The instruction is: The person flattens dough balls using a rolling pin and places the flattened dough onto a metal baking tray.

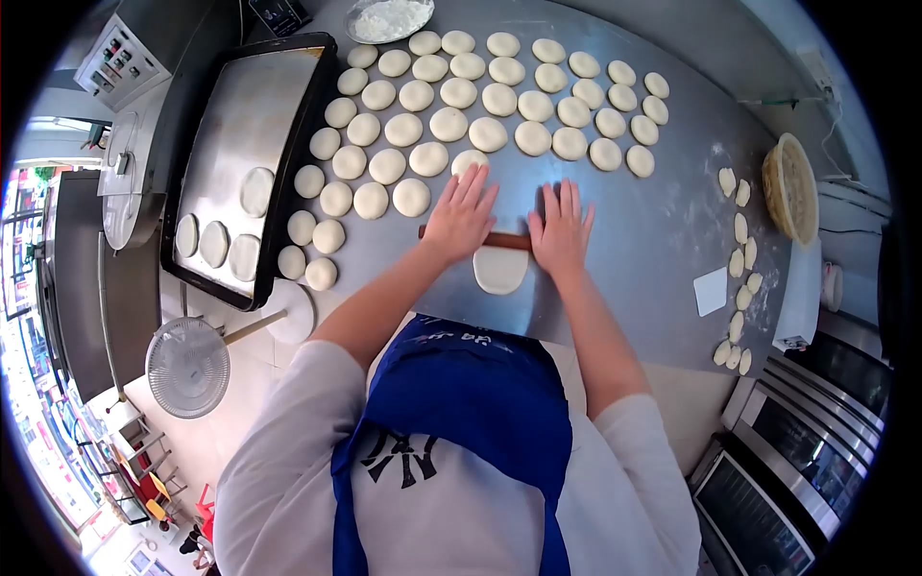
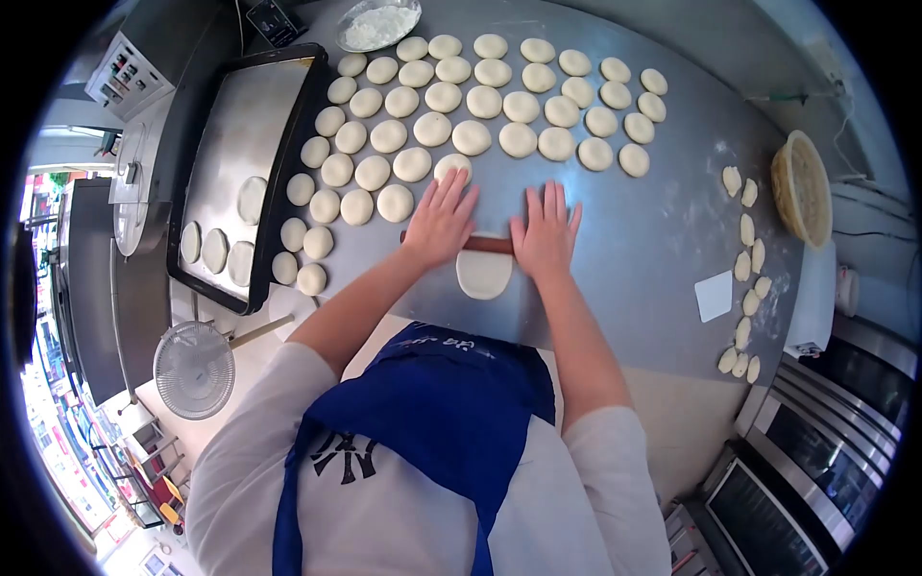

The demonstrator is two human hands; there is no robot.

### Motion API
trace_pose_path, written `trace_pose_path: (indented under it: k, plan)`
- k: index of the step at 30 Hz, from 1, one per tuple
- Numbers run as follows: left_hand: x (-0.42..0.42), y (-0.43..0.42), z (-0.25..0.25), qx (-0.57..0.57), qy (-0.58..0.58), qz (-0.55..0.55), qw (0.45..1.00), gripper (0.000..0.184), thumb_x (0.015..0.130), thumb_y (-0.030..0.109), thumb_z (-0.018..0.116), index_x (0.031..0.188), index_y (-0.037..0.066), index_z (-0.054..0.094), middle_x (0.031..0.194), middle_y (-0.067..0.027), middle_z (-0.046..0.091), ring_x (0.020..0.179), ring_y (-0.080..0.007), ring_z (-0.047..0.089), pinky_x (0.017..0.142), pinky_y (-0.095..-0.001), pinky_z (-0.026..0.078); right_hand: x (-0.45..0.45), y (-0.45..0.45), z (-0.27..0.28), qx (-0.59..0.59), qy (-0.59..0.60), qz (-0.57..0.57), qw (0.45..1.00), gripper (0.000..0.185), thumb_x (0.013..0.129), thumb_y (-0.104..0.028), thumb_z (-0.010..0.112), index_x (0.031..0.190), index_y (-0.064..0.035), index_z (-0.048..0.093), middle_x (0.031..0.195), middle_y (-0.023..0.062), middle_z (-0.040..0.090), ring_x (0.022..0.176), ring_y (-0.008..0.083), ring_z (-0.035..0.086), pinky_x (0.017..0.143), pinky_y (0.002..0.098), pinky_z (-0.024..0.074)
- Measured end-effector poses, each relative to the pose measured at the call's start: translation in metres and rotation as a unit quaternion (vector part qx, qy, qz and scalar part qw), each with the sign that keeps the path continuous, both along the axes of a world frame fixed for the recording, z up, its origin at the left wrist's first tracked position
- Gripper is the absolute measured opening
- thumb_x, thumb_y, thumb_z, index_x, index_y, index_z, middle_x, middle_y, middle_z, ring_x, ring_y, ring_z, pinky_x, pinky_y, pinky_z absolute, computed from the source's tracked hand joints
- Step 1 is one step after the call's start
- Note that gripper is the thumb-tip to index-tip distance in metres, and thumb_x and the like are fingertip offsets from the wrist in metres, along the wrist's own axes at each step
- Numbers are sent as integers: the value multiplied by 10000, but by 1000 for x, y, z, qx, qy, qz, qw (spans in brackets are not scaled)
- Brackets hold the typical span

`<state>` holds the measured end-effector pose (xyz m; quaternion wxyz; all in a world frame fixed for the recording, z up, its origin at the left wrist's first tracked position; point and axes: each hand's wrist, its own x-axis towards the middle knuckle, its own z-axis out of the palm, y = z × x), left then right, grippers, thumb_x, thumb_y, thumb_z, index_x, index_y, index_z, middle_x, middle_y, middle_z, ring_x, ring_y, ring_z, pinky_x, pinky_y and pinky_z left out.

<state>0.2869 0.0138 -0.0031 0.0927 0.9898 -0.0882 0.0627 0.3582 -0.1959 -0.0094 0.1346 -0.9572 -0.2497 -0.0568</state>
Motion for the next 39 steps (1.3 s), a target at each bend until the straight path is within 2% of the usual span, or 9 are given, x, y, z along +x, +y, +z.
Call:
trace_pose_path:
  k: [3, 5, 14, 17, 19, 23, 26, 32, 39]
  plan:
    - [13, -12, -16, -45, -67, -57, 995, 465, 919, 259, 674, 1343, 74, 620, 1418, -122, 591, 1363, -327, 524, 1091, -481, 460, -1, -5, -14, 24, -14, 38, 999, 547, 939, -337, 632, 1414, -79, 549, 1566, 162, 455, 1498, 332, 366, 1209, 619, 231]
    - [-3, -28, -17, -149, 170, -62, 972, 330, 918, 207, 670, 1235, 117, 672, 1265, -103, 649, 1209, -325, 616, 965, -475, 530, -41, -24, -18, -18, 39, 88, 995, 570, 923, -329, 638, 1432, -91, 540, 1572, 141, 457, 1494, 308, 381, 1213, 604, 237]
    - [-36, -34, 15, -326, 192, -16, 925, 243, 833, 199, 772, 1033, 81, 700, 935, -117, 711, 883, -298, 704, 780, -391, 571, -120, -78, -8, 111, 48, 63, 991, 354, 696, -234, 761, 1022, -158, 649, 1007, 43, 627, 1020, 272, 580, 973, 454, 378]
    - [-59, -32, 17, -586, 224, 251, 737, 415, 815, 250, 805, 1159, 62, 670, 948, -110, 755, 809, -216, 724, 792, -337, 584, -120, -84, -3, 119, 78, 78, 987, 289, 673, -213, 750, 945, -159, 668, 950, 36, 637, 989, 266, 592, 970, 444, 381]
    - [-71, -7, 6, -591, 207, 280, 727, 476, 836, 275, 797, 1221, 41, 643, 992, -124, 767, 855, -239, 740, 811, -369, 589, -116, -79, -1, 122, 79, 86, 986, 264, 671, -207, 744, 921, -159, 678, 938, 37, 643, 979, 265, 595, 970, 442, 383]
    - [-67, 25, 7, -360, 211, 203, 886, 529, 887, 300, 762, 1325, 47, 608, 1181, -149, 731, 1040, -324, 720, 891, -416, 580, -93, -35, 19, 76, 130, 38, 988, 248, 700, -201, 733, 939, -147, 694, 958, 47, 659, 994, 281, 593, 982, 444, 384]
    - [-52, 22, 13, -187, 50, 122, 973, 664, 903, 314, 739, 1462, 35, 513, 1538, -196, 494, 1446, -364, 438, 1185, -489, 371, -77, -9, 7, 74, 75, 9, 994, 229, 729, -188, 715, 952, -137, 693, 970, 55, 658, 1015, 289, 582, 986, 460, 383]
    - [-111, 19, -11, -50, 126, 50, 990, 853, 898, 462, 693, 1555, 6, 397, 1660, -158, 335, 1568, -358, 238, 1229, -626, 221, -132, -45, -8, 52, 127, 80, 987, 648, 904, -292, 661, 1481, -53, 491, 1560, 155, 471, 1455, 315, 421, 1195, 578, 263]
    - [-10, 44, -3, 7, 1, 104, 995, 836, 937, 518, 624, 1557, 3, 403, 1669, -152, 327, 1576, -316, 232, 1246, -592, 203, -29, 19, 0, -40, 14, -1, 999, 697, 942, -397, 638, 1503, -24, 461, 1579, 181, 444, 1490, 360, 367, 1207, 618, 223]
